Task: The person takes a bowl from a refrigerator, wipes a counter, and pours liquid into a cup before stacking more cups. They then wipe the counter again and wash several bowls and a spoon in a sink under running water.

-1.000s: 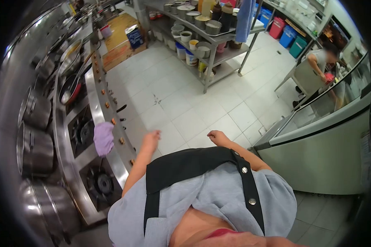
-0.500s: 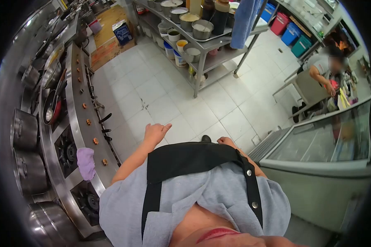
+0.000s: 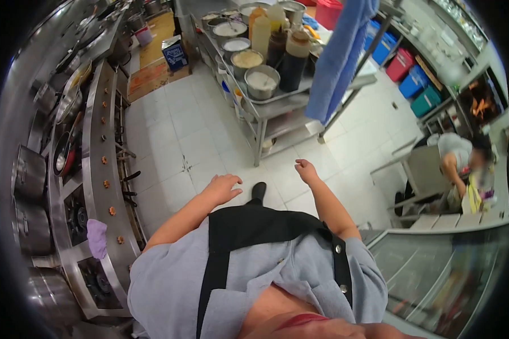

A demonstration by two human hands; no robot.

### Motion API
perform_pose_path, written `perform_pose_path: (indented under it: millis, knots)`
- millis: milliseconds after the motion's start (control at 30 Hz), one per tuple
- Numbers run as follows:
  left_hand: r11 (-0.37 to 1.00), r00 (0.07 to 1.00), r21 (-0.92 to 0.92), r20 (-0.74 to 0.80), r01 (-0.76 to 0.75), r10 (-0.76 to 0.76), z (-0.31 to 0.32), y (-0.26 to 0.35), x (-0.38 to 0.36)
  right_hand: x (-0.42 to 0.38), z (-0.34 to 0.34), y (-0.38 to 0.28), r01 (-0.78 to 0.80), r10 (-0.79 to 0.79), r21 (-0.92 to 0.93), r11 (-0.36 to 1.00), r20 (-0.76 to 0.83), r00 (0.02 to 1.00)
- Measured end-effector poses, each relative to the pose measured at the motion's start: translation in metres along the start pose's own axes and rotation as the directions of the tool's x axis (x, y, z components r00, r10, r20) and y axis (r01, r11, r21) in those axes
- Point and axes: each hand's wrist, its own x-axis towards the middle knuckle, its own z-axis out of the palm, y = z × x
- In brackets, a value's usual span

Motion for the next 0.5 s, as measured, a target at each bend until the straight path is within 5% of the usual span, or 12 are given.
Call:
perform_pose_path:
  millis: [267,500]
  knots:
    - [0.96,0.995,-0.261,-0.029,-0.102,0.098,-0.019,-0.012,0.103,0.147,-0.03,-0.022,-0.082,0.084,-0.07,0.994,0.031,0.996]
    - [0.959,0.997,-0.28,0.071,0.052,-0.033,-0.035,-0.034,0.147,0.261,-0.052,-0.036,-0.035,-0.149,-0.6,0.799,-0.254,0.956]
